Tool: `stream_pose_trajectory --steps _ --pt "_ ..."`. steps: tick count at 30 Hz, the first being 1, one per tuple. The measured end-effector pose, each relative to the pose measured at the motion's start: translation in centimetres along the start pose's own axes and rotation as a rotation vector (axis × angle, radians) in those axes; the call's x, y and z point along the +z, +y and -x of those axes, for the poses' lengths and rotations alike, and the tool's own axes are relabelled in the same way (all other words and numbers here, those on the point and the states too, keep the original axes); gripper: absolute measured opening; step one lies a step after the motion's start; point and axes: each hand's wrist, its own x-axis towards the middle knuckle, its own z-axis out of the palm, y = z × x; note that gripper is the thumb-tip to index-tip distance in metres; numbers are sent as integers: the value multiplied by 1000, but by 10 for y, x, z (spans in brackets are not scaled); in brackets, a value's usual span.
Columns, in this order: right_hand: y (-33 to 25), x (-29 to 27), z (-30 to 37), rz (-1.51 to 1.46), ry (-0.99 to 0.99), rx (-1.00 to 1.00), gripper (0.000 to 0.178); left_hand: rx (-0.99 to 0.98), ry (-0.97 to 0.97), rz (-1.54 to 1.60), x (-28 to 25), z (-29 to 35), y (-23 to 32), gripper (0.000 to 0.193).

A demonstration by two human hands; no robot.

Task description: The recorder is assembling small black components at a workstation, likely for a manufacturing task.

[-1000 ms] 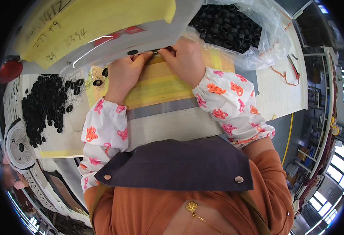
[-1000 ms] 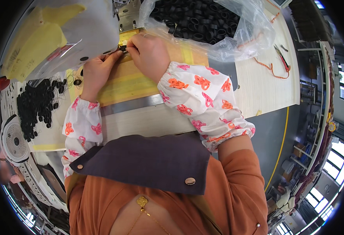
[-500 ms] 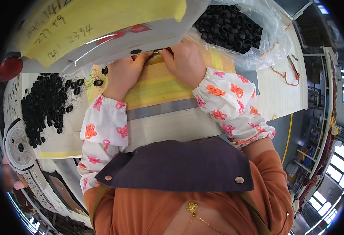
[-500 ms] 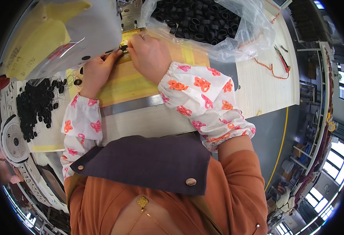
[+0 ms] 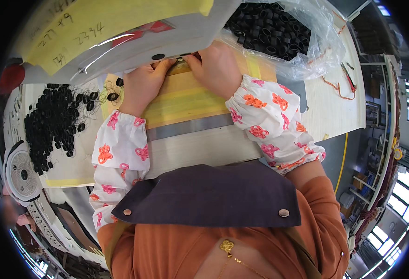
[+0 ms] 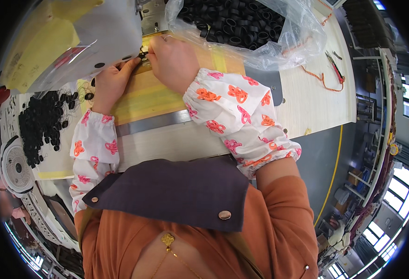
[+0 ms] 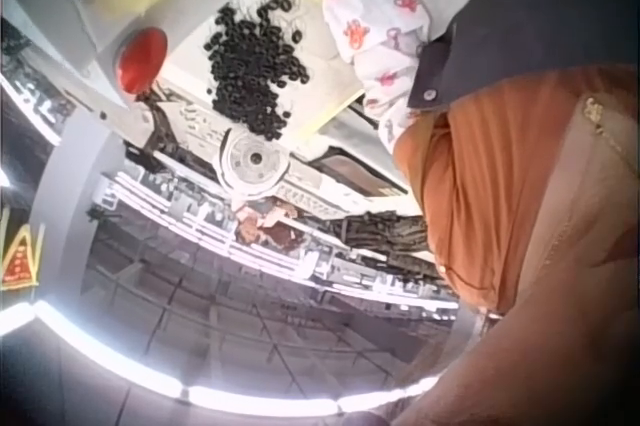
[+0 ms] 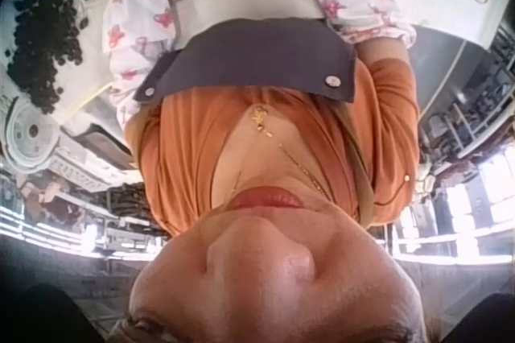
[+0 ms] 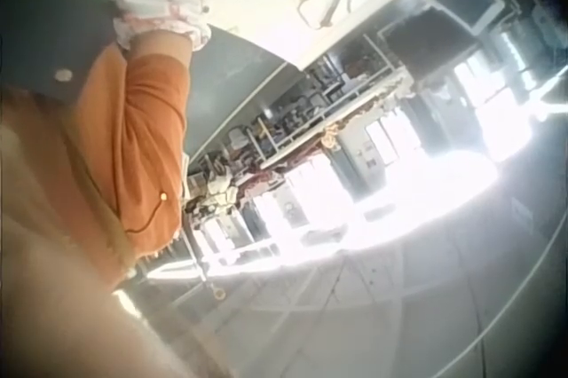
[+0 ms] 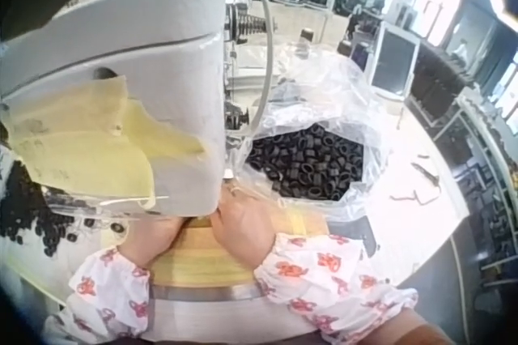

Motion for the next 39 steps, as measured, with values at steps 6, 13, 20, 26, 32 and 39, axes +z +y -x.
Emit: stream_pose_trajectory --steps 6,13,20,26,32,39 --pt "0 1 3 -53 19 67 12 6 -17 -45 -2 0 2 21" --pt "6 3 3 -14 62 18 11 0 18 -103 -1 2 15 24" --pt "7 0 5 -15 47 -9 11 1 79 33 4 6 11 33" --pt "1 -19 16 -29 29 -59 10 388 180 -284 -8 44 2 23" --pt "24 -60 -5 276 225 -187 7 -20 347 -281 -74 66 -53 22" --pt "53 -38 -36 597 137 -173 10 373 344 -345 -49 48 6 11"
